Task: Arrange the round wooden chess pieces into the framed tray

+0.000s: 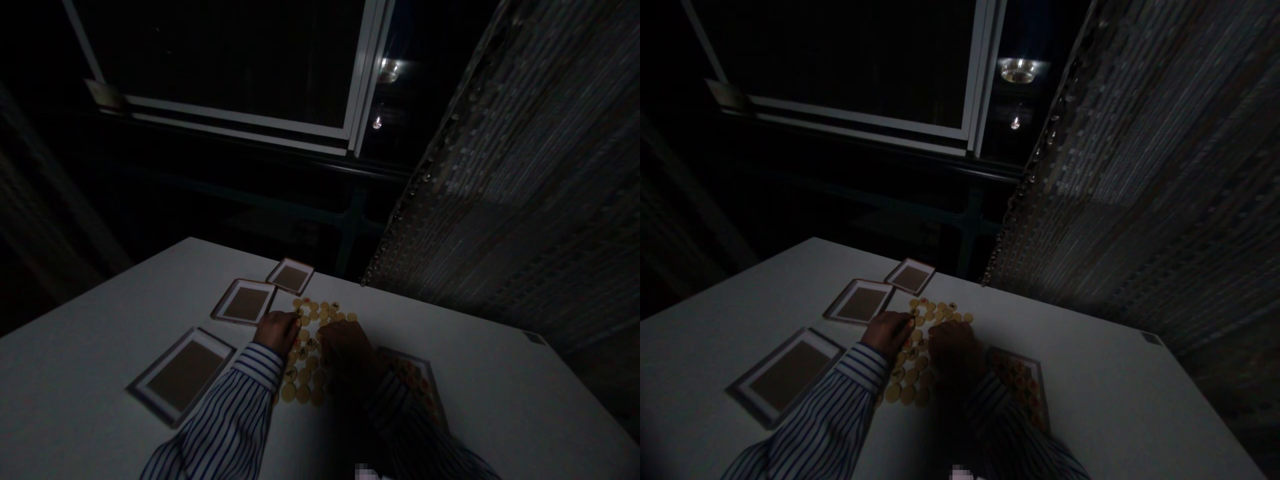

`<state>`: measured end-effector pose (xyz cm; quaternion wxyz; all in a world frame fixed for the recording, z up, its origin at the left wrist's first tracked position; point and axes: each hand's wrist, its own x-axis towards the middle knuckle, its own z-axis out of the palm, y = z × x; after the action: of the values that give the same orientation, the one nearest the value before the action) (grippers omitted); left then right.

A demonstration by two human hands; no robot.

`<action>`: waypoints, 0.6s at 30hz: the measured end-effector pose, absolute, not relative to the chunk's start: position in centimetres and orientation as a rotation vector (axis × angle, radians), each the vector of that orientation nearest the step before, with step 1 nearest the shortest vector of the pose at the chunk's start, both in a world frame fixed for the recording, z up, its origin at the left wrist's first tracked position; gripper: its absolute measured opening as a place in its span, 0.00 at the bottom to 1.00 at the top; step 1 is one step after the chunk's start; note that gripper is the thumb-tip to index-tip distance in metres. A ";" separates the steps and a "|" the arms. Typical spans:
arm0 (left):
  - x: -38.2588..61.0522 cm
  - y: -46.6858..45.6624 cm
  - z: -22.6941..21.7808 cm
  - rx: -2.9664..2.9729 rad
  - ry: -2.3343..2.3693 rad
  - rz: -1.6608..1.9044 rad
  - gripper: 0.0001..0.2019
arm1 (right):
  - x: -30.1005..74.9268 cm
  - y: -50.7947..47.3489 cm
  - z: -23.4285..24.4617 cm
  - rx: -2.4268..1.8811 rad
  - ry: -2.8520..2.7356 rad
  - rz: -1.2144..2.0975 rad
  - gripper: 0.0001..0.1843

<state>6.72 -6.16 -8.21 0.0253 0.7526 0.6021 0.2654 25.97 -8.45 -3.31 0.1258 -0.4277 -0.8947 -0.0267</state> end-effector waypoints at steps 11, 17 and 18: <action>7.1 -7.3 -6.3 2.392 1.704 1.286 0.11 | 26.1 -8.7 -3.1 -1.275 -2.570 -0.130 0.12; 7.2 -7.9 -5.2 2.286 1.624 1.385 0.10 | 26.3 -8.7 -2.5 -1.261 -2.523 -0.140 0.12; 7.3 -8.1 -5.1 2.265 1.613 1.420 0.09 | 26.3 -8.7 -2.4 -1.263 -2.520 -0.147 0.12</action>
<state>7.26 -8.08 -5.09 0.0095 0.7253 0.5167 0.4548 26.29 -8.66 -2.37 0.1591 -0.4417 -0.8814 -0.0515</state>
